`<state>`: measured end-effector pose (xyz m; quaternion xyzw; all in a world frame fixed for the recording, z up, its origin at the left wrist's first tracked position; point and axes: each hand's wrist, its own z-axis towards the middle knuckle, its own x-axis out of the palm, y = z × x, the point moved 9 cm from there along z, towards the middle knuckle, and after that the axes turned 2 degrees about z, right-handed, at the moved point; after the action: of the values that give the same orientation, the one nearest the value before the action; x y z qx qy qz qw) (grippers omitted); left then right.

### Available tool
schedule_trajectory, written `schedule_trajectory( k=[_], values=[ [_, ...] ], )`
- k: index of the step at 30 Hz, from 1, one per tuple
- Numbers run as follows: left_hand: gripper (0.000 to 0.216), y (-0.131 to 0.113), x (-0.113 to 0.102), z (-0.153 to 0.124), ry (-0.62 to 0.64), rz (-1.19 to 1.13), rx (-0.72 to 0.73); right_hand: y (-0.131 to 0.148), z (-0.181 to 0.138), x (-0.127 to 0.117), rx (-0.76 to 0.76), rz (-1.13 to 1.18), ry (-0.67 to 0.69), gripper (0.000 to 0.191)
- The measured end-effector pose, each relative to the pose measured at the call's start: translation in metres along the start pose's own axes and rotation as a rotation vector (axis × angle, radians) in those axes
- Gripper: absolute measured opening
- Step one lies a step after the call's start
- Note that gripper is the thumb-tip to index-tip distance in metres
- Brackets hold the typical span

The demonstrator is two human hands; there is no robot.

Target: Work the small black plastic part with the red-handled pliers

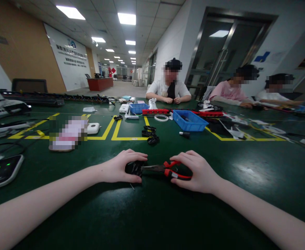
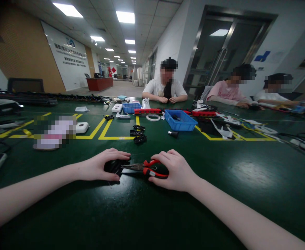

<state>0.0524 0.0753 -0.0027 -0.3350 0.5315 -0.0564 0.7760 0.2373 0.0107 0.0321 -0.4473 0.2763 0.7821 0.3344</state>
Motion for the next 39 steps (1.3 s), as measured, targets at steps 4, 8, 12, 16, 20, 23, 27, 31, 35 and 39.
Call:
schedule_trajectory(
  k=[4, 8, 12, 16, 20, 23, 27, 31, 35, 39],
  values=[
    [0.068, -0.002, 0.002, -0.001, 0.010, 0.014, -0.013, -0.001, 0.000, 0.001, 0.005, -0.004, 0.015, 0.048],
    [0.076, -0.003, 0.005, -0.002, 0.039, 0.091, 0.009, 0.001, 0.000, 0.001, 0.009, -0.002, 0.010, 0.048],
    [0.082, -0.001, 0.005, -0.001, 0.022, 0.165, -0.009, 0.002, 0.000, 0.002, 0.029, -0.004, 0.022, 0.049],
    [0.081, -0.001, 0.004, -0.001, -0.007, 0.212, -0.050, 0.003, 0.001, 0.002, 0.029, 0.001, 0.017, 0.047],
    [0.072, -0.007, 0.002, -0.002, -0.035, 0.198, -0.030, 0.005, 0.001, 0.001, 0.023, 0.010, 0.011, 0.047],
    [0.062, -0.012, 0.000, -0.003, -0.061, 0.174, 0.005, 0.005, 0.002, 0.001, 0.025, 0.010, 0.008, 0.047],
    [0.055, -0.013, 0.000, -0.002, -0.065, 0.175, 0.010, 0.006, 0.002, 0.001, 0.021, 0.013, 0.006, 0.047],
    [0.053, -0.014, -0.001, -0.003, -0.070, 0.179, 0.025, 0.006, 0.002, 0.000, 0.019, 0.005, 0.001, 0.046],
    [0.050, -0.017, 0.001, -0.002, -0.035, 0.182, 0.056, 0.006, 0.001, 0.000, 0.002, -0.005, 0.000, 0.047],
    [0.046, -0.021, 0.002, -0.002, -0.001, 0.186, 0.095, 0.008, 0.000, 0.001, -0.034, -0.016, 0.000, 0.049]
  ],
)
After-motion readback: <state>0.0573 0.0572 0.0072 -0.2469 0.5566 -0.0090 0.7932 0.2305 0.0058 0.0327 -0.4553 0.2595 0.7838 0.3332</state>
